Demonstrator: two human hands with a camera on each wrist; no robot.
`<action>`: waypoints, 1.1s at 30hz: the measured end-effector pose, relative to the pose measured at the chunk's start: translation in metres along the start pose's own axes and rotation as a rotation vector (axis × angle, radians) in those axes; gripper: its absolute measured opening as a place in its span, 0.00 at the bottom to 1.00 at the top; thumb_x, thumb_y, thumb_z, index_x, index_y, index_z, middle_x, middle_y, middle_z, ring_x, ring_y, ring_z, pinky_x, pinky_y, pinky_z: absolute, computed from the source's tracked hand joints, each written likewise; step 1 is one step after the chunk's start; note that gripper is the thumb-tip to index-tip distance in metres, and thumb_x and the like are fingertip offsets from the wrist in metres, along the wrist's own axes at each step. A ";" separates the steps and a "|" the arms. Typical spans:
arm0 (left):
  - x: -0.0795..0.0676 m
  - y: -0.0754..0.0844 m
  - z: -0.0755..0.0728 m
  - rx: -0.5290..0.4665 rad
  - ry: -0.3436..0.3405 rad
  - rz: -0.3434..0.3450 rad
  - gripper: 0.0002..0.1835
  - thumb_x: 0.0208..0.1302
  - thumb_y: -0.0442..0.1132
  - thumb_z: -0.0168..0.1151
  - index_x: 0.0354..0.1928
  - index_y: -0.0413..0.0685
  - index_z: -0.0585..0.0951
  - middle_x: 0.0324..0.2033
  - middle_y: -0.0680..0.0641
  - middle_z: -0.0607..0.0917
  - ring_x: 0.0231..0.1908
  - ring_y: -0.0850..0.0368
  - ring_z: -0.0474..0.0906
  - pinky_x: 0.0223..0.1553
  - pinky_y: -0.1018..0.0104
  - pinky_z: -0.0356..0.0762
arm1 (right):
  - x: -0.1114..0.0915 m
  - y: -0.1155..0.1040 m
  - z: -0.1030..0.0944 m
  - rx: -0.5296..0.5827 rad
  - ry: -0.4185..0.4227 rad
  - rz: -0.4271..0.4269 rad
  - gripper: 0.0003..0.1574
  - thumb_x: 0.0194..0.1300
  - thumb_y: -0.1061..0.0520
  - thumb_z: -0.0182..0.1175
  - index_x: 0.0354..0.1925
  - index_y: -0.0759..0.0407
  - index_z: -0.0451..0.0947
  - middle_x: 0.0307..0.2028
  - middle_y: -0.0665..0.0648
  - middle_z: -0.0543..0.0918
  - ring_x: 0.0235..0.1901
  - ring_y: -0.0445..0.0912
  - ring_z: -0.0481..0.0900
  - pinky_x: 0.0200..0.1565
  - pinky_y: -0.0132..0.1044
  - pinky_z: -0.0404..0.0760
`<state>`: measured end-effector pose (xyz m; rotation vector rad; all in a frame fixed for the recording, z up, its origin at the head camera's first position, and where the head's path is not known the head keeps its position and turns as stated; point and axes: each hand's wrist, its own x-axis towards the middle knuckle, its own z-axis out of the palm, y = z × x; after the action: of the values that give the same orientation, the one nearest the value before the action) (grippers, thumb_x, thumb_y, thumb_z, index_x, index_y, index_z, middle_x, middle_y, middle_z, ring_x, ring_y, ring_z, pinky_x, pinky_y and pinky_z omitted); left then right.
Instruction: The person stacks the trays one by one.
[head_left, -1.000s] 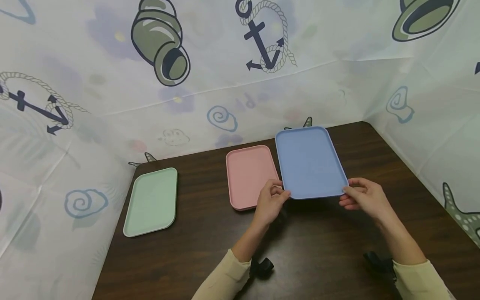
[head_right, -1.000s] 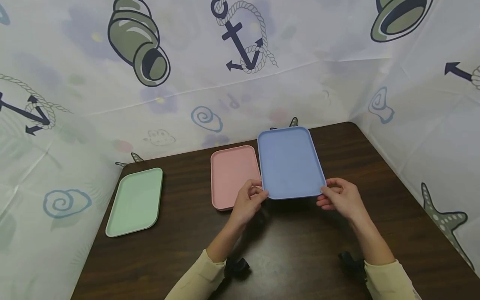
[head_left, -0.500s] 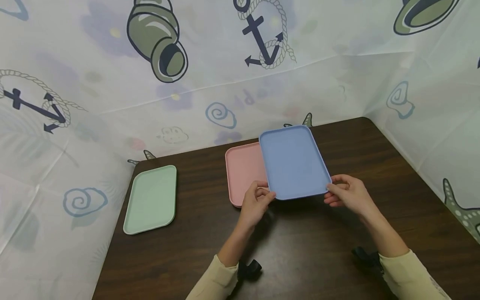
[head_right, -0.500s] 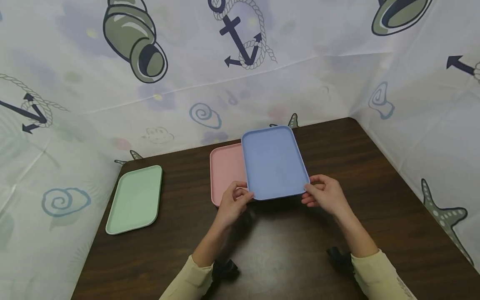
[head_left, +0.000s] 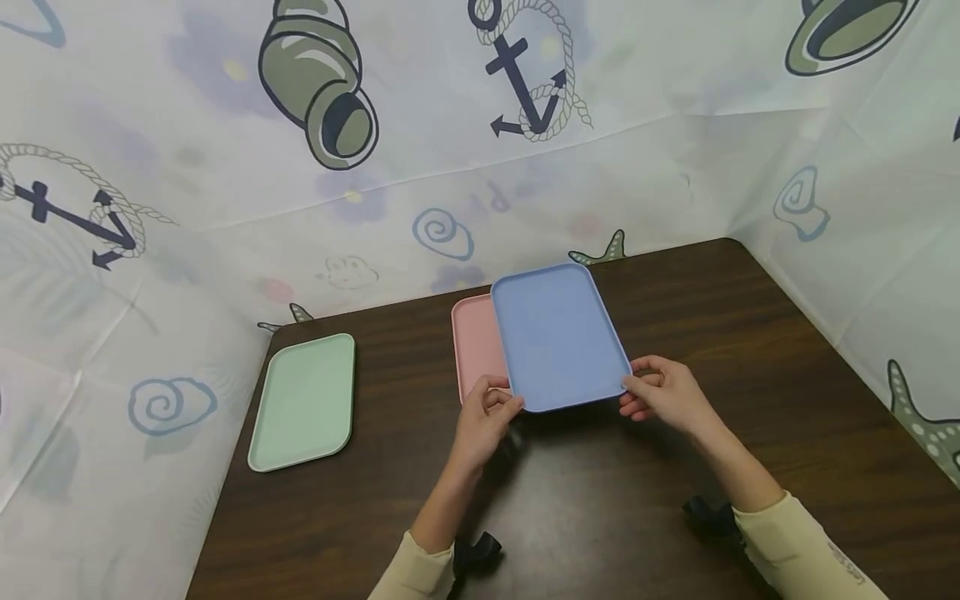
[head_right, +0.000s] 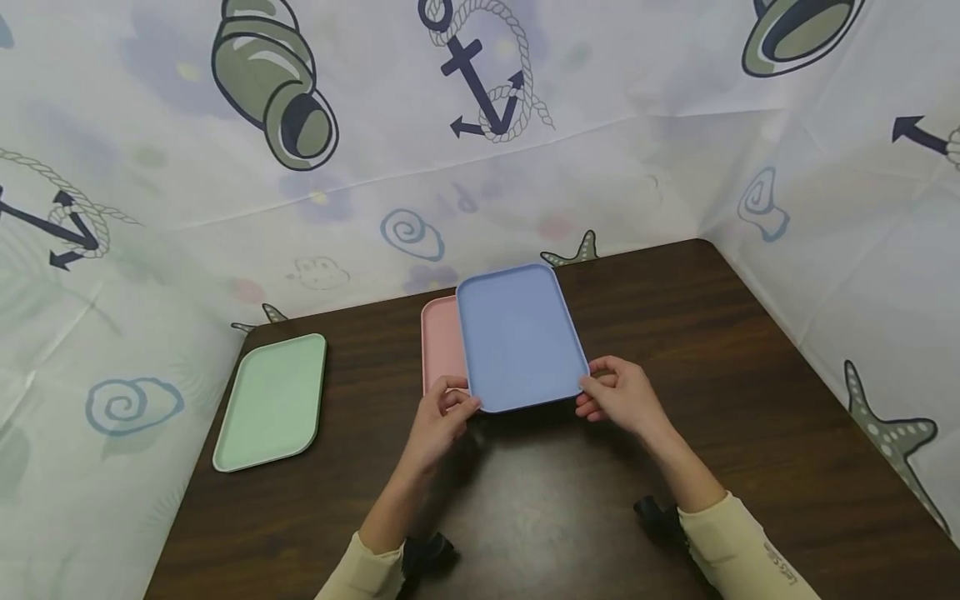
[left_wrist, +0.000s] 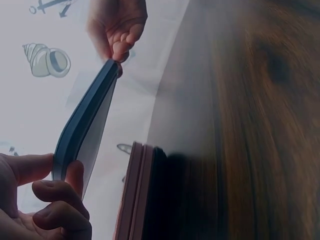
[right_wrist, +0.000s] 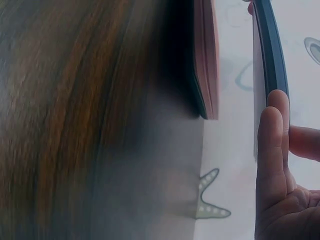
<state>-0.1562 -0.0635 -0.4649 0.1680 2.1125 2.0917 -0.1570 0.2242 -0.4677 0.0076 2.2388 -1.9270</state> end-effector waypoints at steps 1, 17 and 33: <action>0.001 -0.004 -0.003 -0.002 0.008 0.000 0.17 0.64 0.27 0.62 0.52 0.30 0.71 0.25 0.49 0.79 0.16 0.63 0.63 0.20 0.73 0.61 | 0.001 0.000 0.002 0.000 -0.003 0.000 0.25 0.71 0.63 0.57 0.58 0.79 0.63 0.29 0.67 0.85 0.25 0.51 0.86 0.30 0.46 0.84; -0.001 -0.032 -0.039 -0.008 0.109 -0.012 0.17 0.63 0.28 0.64 0.52 0.31 0.72 0.27 0.41 0.81 0.16 0.63 0.63 0.19 0.73 0.58 | 0.021 0.009 0.037 0.006 -0.048 0.004 0.21 0.70 0.64 0.57 0.54 0.78 0.65 0.28 0.66 0.85 0.24 0.51 0.86 0.29 0.43 0.84; -0.007 -0.007 -0.050 0.139 0.157 -0.011 0.16 0.63 0.26 0.63 0.50 0.25 0.75 0.28 0.38 0.81 0.21 0.59 0.70 0.24 0.72 0.65 | 0.034 0.011 0.059 0.063 -0.035 0.017 0.20 0.70 0.65 0.57 0.53 0.78 0.66 0.29 0.69 0.84 0.23 0.50 0.85 0.28 0.43 0.84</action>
<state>-0.1592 -0.1144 -0.4713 0.0092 2.3445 2.0122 -0.1805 0.1636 -0.4915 0.0012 2.1479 -1.9728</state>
